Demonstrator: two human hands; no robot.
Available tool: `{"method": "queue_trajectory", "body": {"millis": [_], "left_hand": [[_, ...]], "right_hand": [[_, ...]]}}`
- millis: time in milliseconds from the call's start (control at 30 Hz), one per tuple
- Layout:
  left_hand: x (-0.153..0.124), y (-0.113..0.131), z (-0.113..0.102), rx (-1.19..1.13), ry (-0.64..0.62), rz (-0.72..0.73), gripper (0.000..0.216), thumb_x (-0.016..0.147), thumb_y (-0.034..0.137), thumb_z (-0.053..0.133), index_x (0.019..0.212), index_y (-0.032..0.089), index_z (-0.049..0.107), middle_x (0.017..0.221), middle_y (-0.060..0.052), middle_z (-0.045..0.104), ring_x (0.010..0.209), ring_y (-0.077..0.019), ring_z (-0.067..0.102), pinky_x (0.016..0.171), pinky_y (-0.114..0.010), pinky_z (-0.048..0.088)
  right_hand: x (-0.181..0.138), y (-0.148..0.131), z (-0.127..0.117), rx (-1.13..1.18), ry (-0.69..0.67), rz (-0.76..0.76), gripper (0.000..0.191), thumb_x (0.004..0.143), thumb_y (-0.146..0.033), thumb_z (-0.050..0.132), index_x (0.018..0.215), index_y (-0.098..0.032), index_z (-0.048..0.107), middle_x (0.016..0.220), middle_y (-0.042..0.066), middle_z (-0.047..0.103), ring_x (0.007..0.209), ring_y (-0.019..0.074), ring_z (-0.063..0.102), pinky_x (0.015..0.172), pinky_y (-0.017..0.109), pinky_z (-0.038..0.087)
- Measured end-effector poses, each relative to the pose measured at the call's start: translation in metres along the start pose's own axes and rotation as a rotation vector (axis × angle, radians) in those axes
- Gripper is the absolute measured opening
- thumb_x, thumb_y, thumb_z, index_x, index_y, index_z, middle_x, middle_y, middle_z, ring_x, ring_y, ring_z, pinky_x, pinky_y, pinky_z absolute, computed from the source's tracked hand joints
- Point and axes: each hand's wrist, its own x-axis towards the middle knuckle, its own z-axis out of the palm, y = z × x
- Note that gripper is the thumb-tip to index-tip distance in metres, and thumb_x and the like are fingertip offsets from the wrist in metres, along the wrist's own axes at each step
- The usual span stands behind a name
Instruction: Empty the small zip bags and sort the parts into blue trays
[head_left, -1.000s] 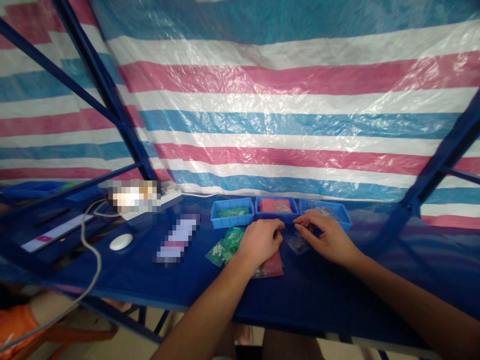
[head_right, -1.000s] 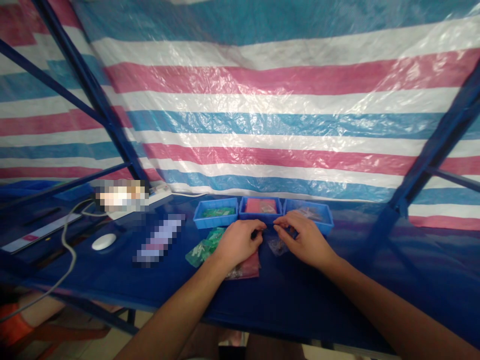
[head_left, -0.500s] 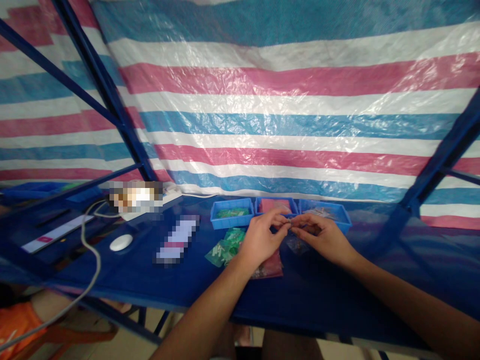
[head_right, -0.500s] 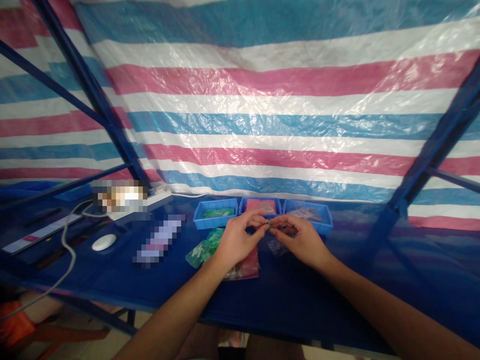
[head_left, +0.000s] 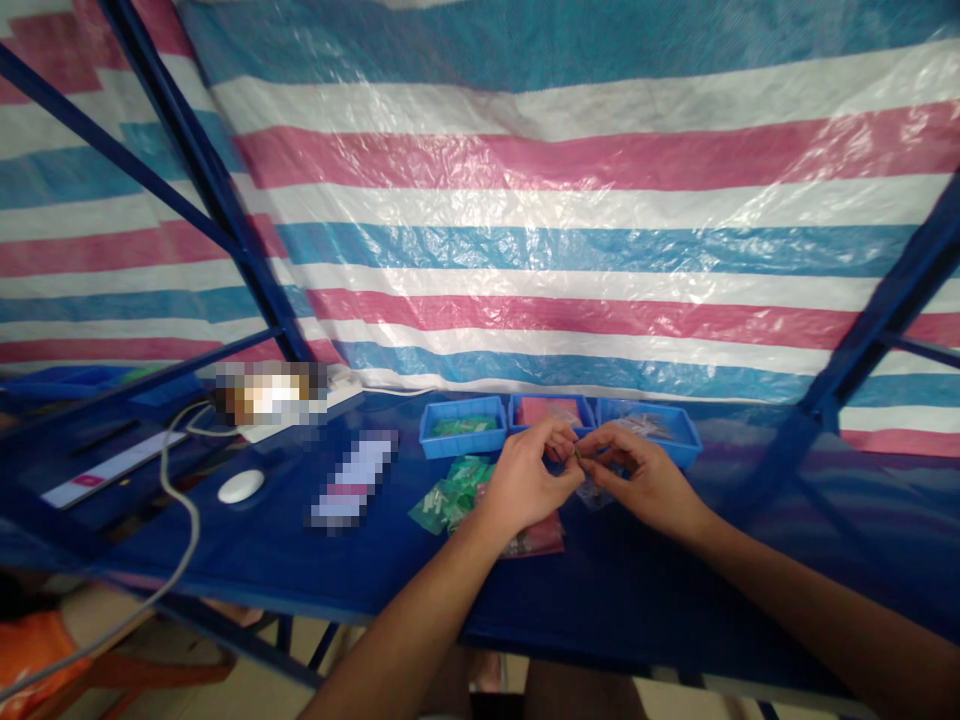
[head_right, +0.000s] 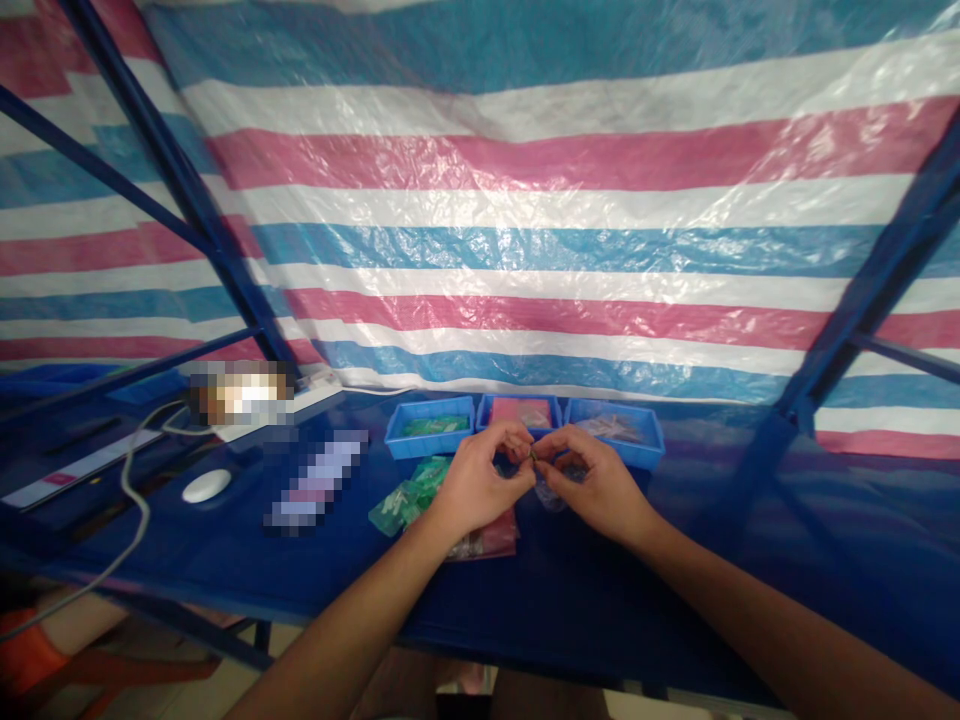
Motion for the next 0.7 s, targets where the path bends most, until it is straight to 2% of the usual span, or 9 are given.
{"method": "queue_trajectory", "body": {"millis": [167,500,700], "left_hand": [[-0.0016,0.0011,-0.0014,0.02,-0.055,0.031,0.019,0.085,0.011,0.065,0.102,0.019,0.067,0.088,0.0,0.073,0.08,-0.015,0.07,0.081,-0.027,0.056],[-0.004,-0.0027,0.0039,0.034,-0.116,0.056,0.036,0.083,0.012,0.069,0.118,0.021,0.068,0.095,0.0,0.078,0.086,-0.0161,0.073,0.085,-0.028,0.058],[-0.0056,-0.0009,0.0026,0.045,-0.144,0.063,0.035,0.086,0.014,0.069,0.119,0.021,0.067,0.098,-0.001,0.078,0.09,-0.0172,0.075,0.087,-0.028,0.059]], "right_hand": [[-0.0018,-0.0015,0.0012,0.048,-0.014,0.047,0.018,0.094,-0.039,0.075,0.102,-0.024,0.068,0.098,0.004,0.07,0.081,0.0187,0.068,0.076,0.033,0.057],[-0.0024,-0.0016,0.0042,0.113,-0.014,0.095,0.02,0.085,-0.02,0.07,0.097,-0.025,0.055,0.084,-0.003,0.059,0.072,0.0157,0.055,0.067,0.03,0.047],[-0.0031,-0.002,0.0001,0.087,-0.091,0.098,0.019,0.087,-0.017,0.065,0.1,-0.025,0.053,0.082,-0.004,0.057,0.07,0.0155,0.053,0.064,0.029,0.044]]}}
